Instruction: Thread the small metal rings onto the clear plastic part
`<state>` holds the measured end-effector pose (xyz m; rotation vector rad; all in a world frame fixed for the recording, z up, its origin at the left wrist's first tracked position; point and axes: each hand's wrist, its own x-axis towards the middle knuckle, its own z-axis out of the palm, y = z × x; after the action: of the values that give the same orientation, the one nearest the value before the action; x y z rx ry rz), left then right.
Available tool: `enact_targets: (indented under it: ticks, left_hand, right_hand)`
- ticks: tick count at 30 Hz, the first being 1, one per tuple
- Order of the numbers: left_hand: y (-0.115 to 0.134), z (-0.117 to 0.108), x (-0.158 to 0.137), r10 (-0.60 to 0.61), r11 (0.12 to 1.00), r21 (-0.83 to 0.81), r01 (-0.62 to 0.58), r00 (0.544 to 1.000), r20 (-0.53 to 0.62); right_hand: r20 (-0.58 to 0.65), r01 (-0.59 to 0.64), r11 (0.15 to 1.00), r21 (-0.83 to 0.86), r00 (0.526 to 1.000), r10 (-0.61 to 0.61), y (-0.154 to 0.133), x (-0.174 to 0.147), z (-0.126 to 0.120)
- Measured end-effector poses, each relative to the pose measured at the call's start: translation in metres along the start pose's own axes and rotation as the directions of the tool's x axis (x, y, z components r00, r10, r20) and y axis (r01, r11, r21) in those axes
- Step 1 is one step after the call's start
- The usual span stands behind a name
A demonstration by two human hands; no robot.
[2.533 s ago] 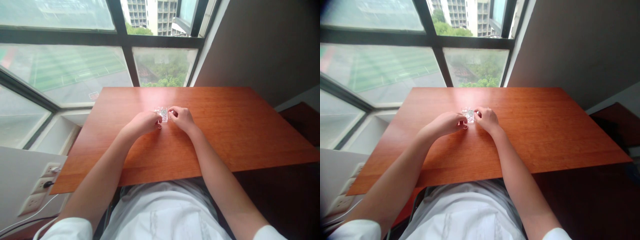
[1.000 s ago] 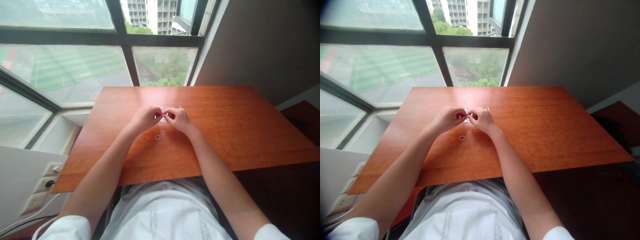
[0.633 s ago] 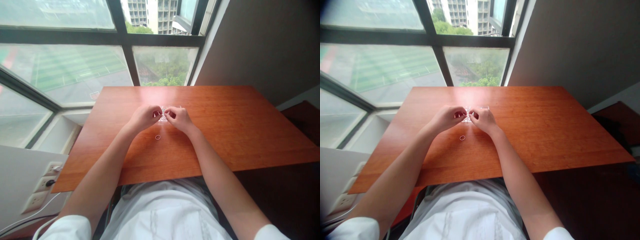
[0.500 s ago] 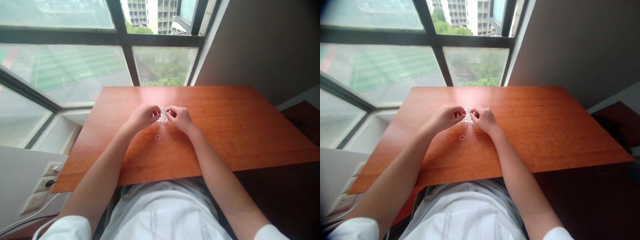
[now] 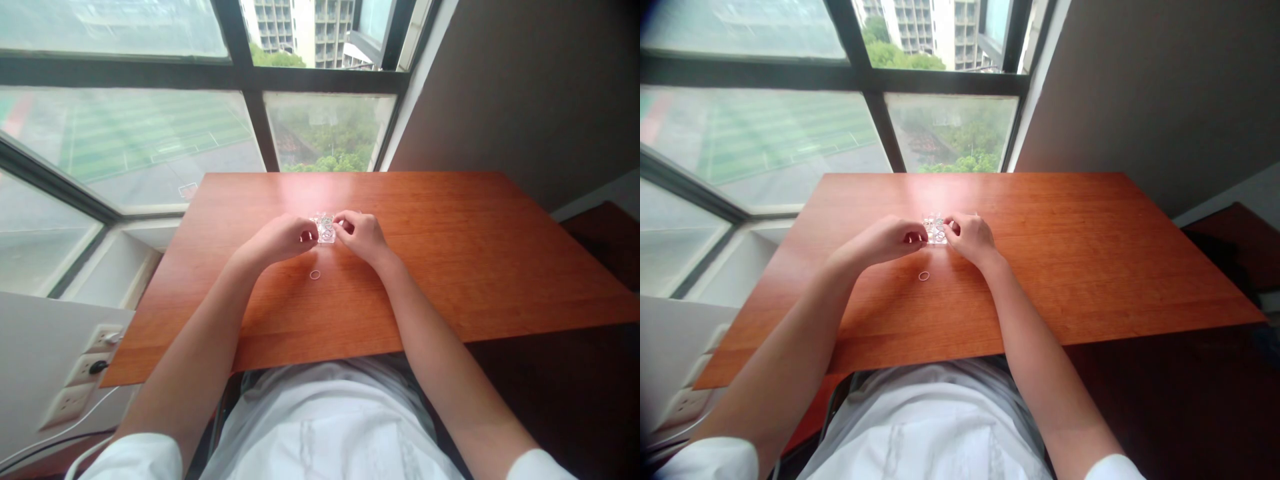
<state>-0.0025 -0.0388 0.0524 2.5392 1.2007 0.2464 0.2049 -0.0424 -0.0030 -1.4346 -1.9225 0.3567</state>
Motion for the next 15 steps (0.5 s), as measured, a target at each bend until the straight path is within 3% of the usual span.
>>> enact_targets:
  ticks: [6, 15]
  left_hand:
    - [0.010, 0.000, -0.004, -0.034, 0.999, -0.021, 0.042, 0.957, 0.288]
    - [0.019, 0.008, -0.003, -0.032, 0.992, 0.129, -0.011, 0.946, 0.323]
  right_hand:
    - [0.002, -0.033, 0.999, -0.022, 0.999, 0.033, 0.003, 0.000, -0.001]
    - [0.021, -0.044, 0.997, -0.055, 0.999, 0.046, 0.003, 0.001, -0.001]
